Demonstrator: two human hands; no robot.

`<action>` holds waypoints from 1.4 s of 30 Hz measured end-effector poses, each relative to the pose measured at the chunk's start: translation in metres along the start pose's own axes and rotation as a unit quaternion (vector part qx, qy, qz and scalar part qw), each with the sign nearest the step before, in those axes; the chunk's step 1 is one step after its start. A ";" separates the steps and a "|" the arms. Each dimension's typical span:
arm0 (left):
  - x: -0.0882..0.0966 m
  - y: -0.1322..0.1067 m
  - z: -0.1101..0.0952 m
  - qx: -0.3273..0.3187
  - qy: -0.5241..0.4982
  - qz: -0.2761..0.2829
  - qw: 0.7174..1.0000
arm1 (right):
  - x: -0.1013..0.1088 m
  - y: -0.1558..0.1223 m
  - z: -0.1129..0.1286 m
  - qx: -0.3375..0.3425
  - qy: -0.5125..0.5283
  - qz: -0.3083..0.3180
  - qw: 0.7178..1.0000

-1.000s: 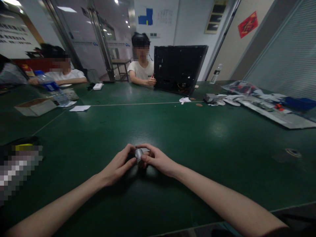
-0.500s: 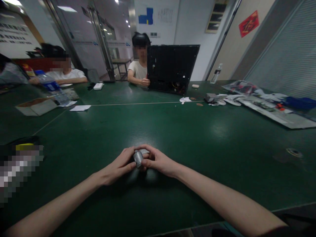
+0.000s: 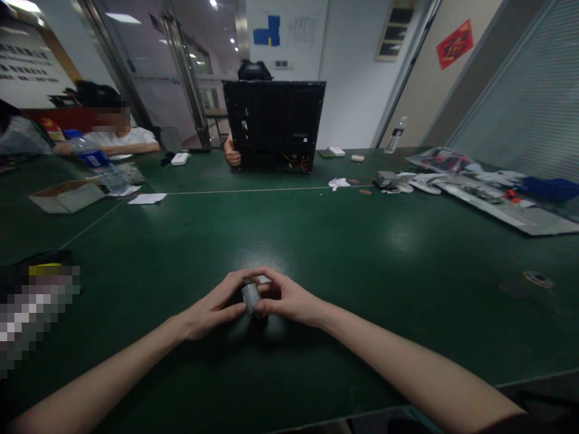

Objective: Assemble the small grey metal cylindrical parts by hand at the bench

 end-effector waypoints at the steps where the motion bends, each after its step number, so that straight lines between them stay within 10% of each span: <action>1: 0.000 -0.001 0.001 0.000 -0.004 0.002 1.000 | 0.000 0.000 0.000 -0.002 -0.006 -0.001 1.000; 8: 0.006 0.000 0.009 0.037 -0.033 -0.056 0.997 | 0.006 -0.001 0.003 0.032 -0.178 -0.063 0.982; 20: 0.002 0.009 0.003 0.024 0.020 -0.095 0.995 | 0.003 -0.009 0.020 0.136 -0.584 -0.137 0.788; 42: 0.004 0.010 0.003 0.012 0.006 -0.066 0.998 | 0.005 -0.007 0.018 0.127 -0.521 -0.129 0.834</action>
Point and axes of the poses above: each hand's wrist, its own y-axis towards the middle knuckle, its own x-axis out of the back of the hand, z = x × y, the point moved 6 cm from there along y, towards the middle knuckle, and after that the axes turned 13 degrees about -y, right-handed, at the moved point
